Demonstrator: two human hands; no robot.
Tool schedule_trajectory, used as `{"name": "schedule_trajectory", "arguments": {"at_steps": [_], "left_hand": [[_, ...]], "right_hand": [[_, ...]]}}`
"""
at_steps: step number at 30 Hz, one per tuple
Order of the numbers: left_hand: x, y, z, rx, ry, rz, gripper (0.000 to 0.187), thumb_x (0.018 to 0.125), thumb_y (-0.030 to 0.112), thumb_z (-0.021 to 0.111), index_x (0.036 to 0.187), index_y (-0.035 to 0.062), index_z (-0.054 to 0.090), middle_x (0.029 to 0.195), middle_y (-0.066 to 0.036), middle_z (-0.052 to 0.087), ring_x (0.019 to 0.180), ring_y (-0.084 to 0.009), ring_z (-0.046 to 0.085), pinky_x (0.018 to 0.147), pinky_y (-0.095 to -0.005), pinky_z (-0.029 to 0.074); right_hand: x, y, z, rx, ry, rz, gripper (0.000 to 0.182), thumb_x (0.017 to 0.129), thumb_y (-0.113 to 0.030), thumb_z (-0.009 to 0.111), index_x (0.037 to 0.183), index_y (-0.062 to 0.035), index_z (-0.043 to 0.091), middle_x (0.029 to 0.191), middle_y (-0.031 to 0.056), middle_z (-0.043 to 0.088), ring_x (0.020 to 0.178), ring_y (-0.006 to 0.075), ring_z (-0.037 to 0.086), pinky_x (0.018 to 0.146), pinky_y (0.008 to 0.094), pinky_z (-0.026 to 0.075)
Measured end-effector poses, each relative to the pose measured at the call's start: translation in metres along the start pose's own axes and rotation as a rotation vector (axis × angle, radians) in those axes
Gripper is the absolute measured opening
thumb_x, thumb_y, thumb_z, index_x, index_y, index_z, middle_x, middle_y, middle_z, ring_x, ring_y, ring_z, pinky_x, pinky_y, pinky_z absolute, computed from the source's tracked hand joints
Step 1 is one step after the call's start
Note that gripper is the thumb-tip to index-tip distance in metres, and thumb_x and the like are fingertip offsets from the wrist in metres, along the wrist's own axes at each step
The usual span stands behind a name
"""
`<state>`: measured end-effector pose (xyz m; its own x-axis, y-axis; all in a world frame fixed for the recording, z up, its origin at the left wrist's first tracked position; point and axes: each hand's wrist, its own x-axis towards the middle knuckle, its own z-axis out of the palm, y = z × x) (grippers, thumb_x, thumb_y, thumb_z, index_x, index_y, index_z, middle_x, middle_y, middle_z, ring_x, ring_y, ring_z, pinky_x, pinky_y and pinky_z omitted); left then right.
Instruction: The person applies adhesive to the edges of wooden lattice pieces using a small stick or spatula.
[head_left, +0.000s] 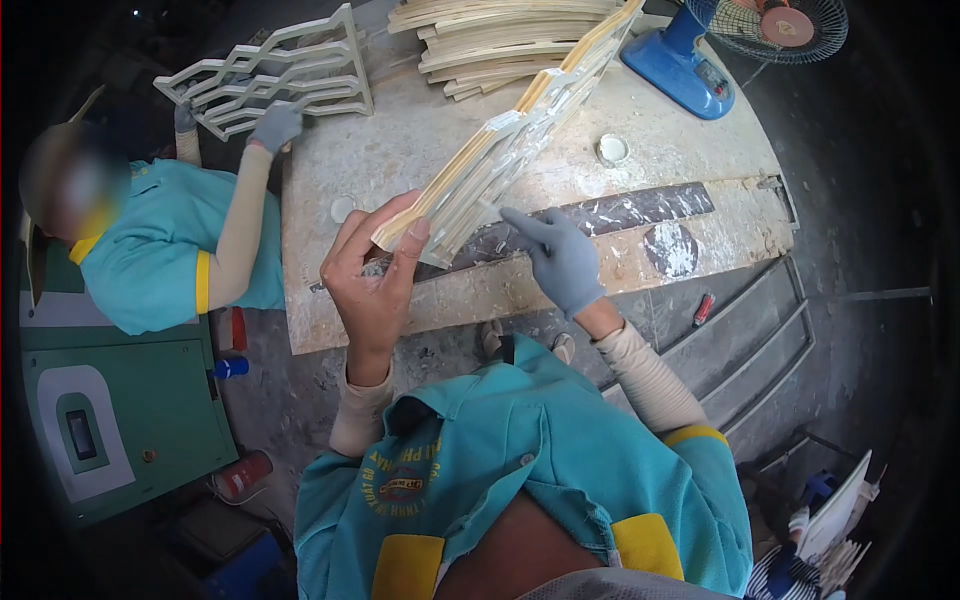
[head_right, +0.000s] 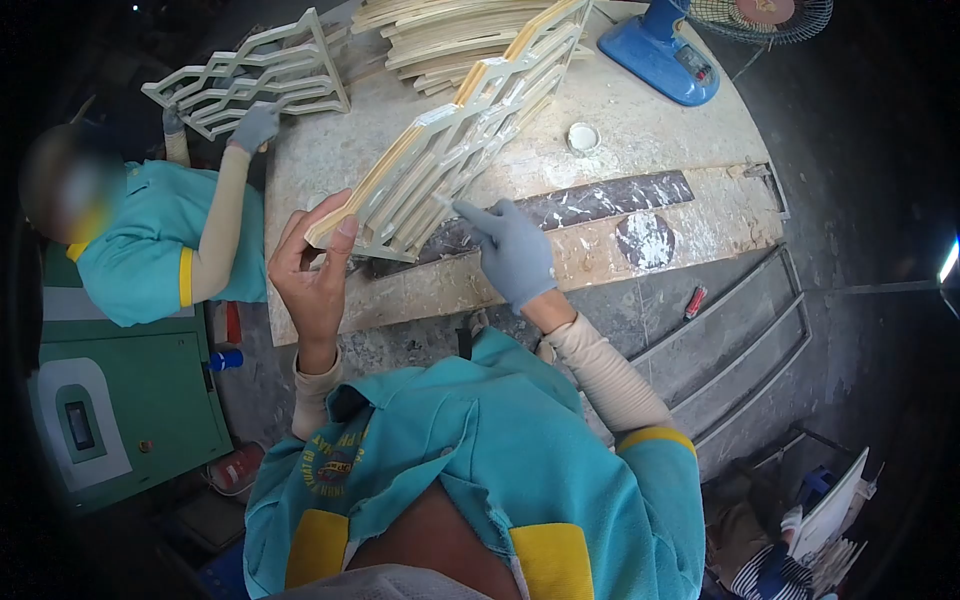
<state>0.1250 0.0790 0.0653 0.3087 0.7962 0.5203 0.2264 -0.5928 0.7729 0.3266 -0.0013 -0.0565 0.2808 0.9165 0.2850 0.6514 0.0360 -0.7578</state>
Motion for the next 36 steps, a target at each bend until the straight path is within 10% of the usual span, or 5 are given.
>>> {"name": "schedule_trajectory", "arguments": {"at_steps": [17, 25, 29, 36], "left_hand": [[-0.003, 0.004, 0.002, 0.038, -0.017, 0.008, 0.027, 0.089, 0.007, 0.078, 0.114, 0.0, 0.076, 0.081, -0.004, 0.063, 0.071, -0.0084, 0.057, 0.062, -0.0237, 0.045], [0.0, 0.005, 0.001, -0.006, -0.023, -0.009, 0.027, 0.088, 0.005, 0.078, 0.115, -0.0006, 0.076, 0.082, -0.004, 0.063, 0.071, -0.0074, 0.057, 0.06, -0.0226, 0.044], [-0.001, 0.002, 0.003, -0.013, -0.013, -0.027, 0.028, 0.088, 0.005, 0.078, 0.115, -0.0008, 0.076, 0.082, -0.003, 0.062, 0.07, -0.0067, 0.056, 0.06, -0.0223, 0.043], [-0.001, 0.002, 0.001, 0.043, 0.007, -0.017, 0.027, 0.089, 0.009, 0.078, 0.115, 0.0002, 0.076, 0.08, -0.002, 0.06, 0.069, -0.0064, 0.055, 0.059, -0.0234, 0.041]], "right_hand": [[0.011, -0.02, -0.006, -0.325, -0.032, 0.077, 0.049, 0.087, -0.004, 0.062, 0.13, -0.0276, 0.068, 0.093, 0.0115, 0.06, 0.081, 0.0326, 0.066, 0.068, 0.0437, 0.053], [0.006, 0.021, -0.035, 0.058, -0.139, 0.074, 0.034, 0.091, -0.013, 0.063, 0.12, -0.0261, 0.075, 0.096, 0.0113, 0.075, 0.083, 0.0312, 0.072, 0.075, 0.0388, 0.058], [0.045, 0.047, -0.101, -0.415, -0.103, 0.532, 0.026, 0.095, -0.021, 0.063, 0.118, -0.024, 0.076, 0.101, 0.0112, 0.076, 0.085, 0.031, 0.074, 0.078, 0.0387, 0.059], [0.106, 0.134, -0.121, -0.678, -0.066, 0.591, 0.023, 0.092, -0.025, 0.066, 0.107, -0.0123, 0.078, 0.105, 0.0189, 0.074, 0.099, 0.0357, 0.073, 0.086, 0.0448, 0.057]]}}
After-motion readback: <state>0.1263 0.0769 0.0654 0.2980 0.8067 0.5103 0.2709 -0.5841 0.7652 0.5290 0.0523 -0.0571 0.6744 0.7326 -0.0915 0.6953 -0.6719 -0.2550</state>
